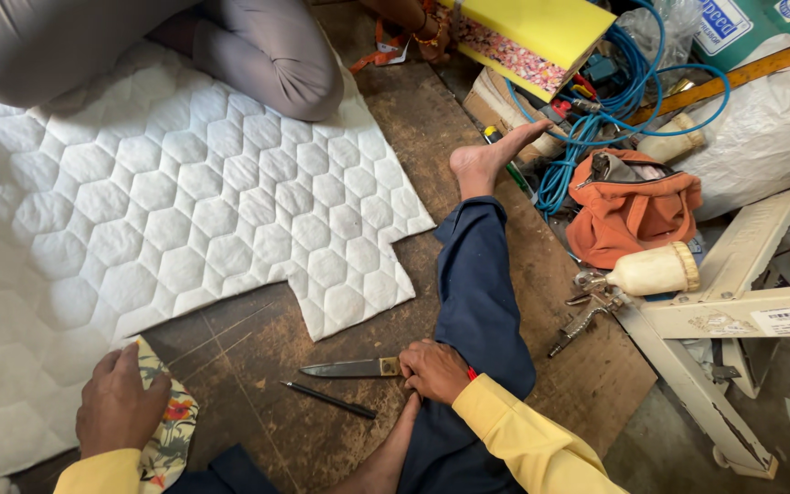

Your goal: The person measures a white quilted fabric using a ruler and tape measure, marks it with a pen, and cuts it with scissors. A second person assists by holding the fabric and measuring sections.

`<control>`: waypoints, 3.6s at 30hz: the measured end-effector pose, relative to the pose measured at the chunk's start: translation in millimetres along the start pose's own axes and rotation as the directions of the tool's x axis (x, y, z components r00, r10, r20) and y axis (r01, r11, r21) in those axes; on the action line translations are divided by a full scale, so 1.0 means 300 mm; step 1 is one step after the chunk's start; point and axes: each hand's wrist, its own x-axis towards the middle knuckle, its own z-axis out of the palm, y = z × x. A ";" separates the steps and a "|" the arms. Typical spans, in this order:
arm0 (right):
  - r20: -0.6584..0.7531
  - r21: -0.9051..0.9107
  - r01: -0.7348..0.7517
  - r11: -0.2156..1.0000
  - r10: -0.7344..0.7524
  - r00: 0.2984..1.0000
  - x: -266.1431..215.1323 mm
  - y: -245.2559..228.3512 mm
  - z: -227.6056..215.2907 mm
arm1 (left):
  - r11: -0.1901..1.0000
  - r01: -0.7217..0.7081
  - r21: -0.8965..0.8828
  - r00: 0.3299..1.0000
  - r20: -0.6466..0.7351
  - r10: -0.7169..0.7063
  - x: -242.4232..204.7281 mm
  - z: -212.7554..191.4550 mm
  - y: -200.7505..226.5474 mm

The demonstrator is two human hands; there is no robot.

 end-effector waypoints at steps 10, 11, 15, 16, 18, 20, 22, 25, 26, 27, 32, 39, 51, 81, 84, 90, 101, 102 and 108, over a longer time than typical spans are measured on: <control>0.054 -0.014 -0.058 0.998 0.059 0.997 0.005 0.000 0.007 | 0.999 0.044 0.030 0.998 0.043 -0.045 0.003 -0.004 0.008; 0.057 -0.014 -0.062 0.998 0.063 0.996 0.006 0.000 0.008 | 0.999 0.040 0.032 0.998 0.039 -0.041 0.003 -0.005 0.010; 0.028 -0.012 -0.039 0.999 0.039 0.999 0.004 0.003 0.014 | 0.998 0.040 0.038 0.998 0.043 -0.042 -0.001 -0.004 0.009; 0.028 -0.012 -0.039 0.999 0.039 0.999 0.004 0.004 0.014 | 0.998 0.043 0.038 0.998 0.046 -0.045 -0.001 -0.005 0.009; 0.032 -0.013 -0.040 0.999 0.041 0.999 0.004 0.004 0.014 | 0.999 0.041 0.031 0.998 0.042 -0.043 0.000 -0.004 0.007; 0.040 -0.014 -0.045 0.999 0.046 0.998 0.004 0.004 0.012 | 0.999 0.041 0.028 0.998 0.041 -0.042 0.001 -0.002 0.006; 0.035 -0.009 -0.041 0.999 0.041 0.999 0.004 0.004 0.011 | 0.999 0.040 0.030 0.998 0.045 -0.042 0.003 0.000 0.004; 0.025 -0.009 -0.036 0.999 0.036 0.999 0.003 0.003 0.011 | 0.999 0.024 0.027 0.999 0.024 -0.024 0.001 0.006 0.000; 0.021 -0.009 -0.034 0.999 0.034 0.999 0.004 0.002 0.012 | 1.000 0.019 0.025 1.000 0.019 -0.019 0.000 0.007 -0.002; 0.025 -0.007 -0.038 0.999 0.038 0.999 0.004 0.001 0.011 | 1.000 0.013 0.023 1.000 0.015 -0.014 0.000 0.008 -0.003; 0.025 -0.009 -0.040 0.999 0.040 0.999 0.003 0.001 0.007 | 0.999 0.023 0.025 0.999 0.035 -0.024 0.002 0.005 -0.002; 0.038 -0.011 -0.057 0.998 0.057 0.998 0.005 -0.001 0.010 | 0.999 0.029 0.041 0.998 0.051 -0.031 0.005 0.000 0.004; 0.024 -0.008 -0.053 0.999 0.053 0.998 0.003 -0.007 0.002 | 0.998 0.031 0.048 0.998 0.057 -0.033 0.006 -0.003 0.007; 0.048 -0.026 -0.044 0.999 0.045 0.998 0.011 -0.015 -0.005 | 1.000 -0.020 -0.004 1.000 0.006 0.020 -0.012 -0.017 0.024; 0.052 -0.028 -0.059 0.998 0.061 0.997 0.013 -0.017 -0.002 | 1.000 -0.024 -0.005 1.000 0.000 0.024 -0.013 -0.018 0.020; 0.062 -0.029 -0.063 0.998 0.064 0.996 0.014 -0.017 -0.004 | 1.000 -0.024 -0.016 1.000 0.002 0.024 -0.014 -0.021 0.024; 0.076 -0.024 -0.080 0.996 0.082 0.994 0.016 -0.015 -0.006 | 0.999 -0.033 -0.019 0.999 0.009 0.033 -0.017 -0.034 0.036; 0.073 -0.024 -0.075 0.997 0.077 0.994 0.015 -0.016 -0.006 | 0.999 -0.030 -0.017 1.000 0.010 0.030 -0.018 -0.034 0.037; 0.064 -0.032 -0.065 0.997 0.067 0.996 0.012 -0.017 -0.008 | 0.999 -0.042 -0.010 0.999 0.007 0.042 -0.018 -0.035 0.036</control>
